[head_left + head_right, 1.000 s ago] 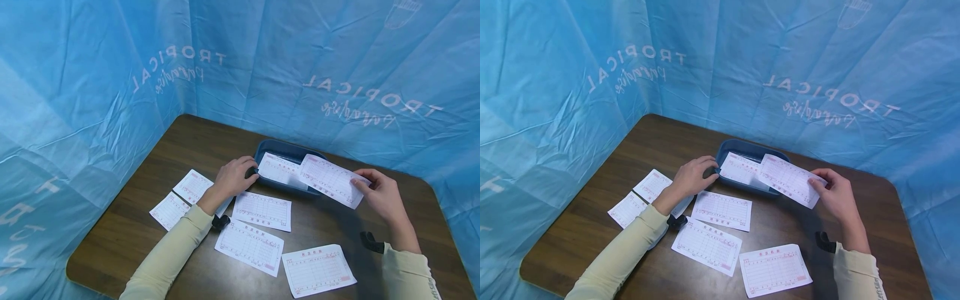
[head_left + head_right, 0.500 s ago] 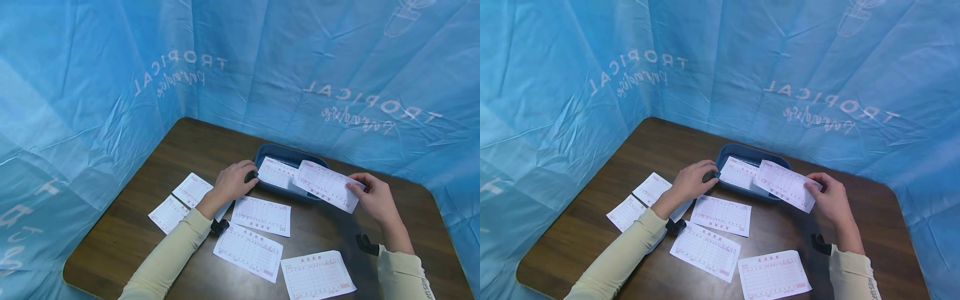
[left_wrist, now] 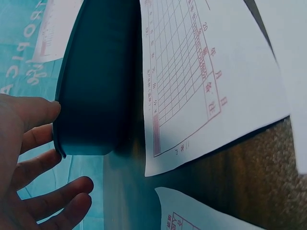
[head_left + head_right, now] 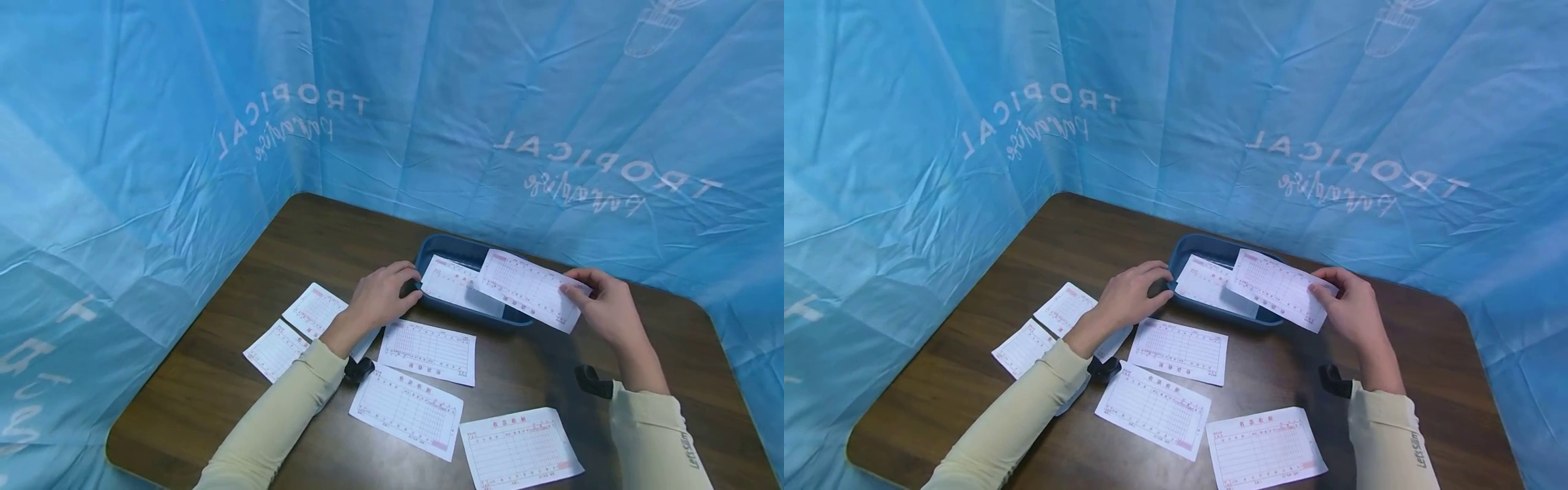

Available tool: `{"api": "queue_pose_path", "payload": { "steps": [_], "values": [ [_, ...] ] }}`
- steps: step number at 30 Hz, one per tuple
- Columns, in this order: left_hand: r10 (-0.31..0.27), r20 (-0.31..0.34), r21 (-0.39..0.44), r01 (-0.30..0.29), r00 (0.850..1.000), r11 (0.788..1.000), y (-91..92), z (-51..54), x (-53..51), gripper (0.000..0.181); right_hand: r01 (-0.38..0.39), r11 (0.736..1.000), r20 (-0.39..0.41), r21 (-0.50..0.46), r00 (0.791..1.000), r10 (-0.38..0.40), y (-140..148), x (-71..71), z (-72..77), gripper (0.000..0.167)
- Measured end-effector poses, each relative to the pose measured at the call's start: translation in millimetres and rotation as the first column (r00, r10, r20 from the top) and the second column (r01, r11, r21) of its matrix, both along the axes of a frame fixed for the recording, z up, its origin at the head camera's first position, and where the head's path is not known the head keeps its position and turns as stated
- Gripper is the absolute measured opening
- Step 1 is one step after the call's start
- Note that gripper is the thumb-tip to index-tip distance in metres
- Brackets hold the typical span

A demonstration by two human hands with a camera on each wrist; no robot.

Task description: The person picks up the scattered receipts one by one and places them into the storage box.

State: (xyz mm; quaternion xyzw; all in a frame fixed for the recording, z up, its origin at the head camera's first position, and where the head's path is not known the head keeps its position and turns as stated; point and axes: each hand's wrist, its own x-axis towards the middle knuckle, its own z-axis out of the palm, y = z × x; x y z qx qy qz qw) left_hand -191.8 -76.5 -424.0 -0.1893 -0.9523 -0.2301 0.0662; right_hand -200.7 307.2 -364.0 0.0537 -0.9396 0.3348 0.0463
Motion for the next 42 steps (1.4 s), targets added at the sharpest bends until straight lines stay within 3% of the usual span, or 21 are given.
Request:
{"api": "queue_pose_path", "payload": {
  "steps": [13, 21, 42],
  "values": [
    [0.002, -0.004, -0.015, -0.002, 1.0, 1.0, 1.3, 1.2, -0.7, 0.034, 0.0, 1.0, 0.028, -0.006, 1.0, 0.001, -1.8, -3.8, 3.5, 0.042],
    [0.013, 0.009, -0.026, -0.013, 1.0, 1.0, 0.4, 1.4, 1.3, 0.033, -0.052, 0.999, -0.017, -0.001, 0.998, 0.052, -9.3, -7.8, 1.4, 0.034],
    [0.023, 0.015, -0.039, -0.023, 1.0, 0.999, 2.9, 2.6, 0.3, 0.034, -0.072, 0.997, -0.006, -0.016, 0.997, 0.072, -25.4, -20.7, -1.5, 0.031]
  ]
}}
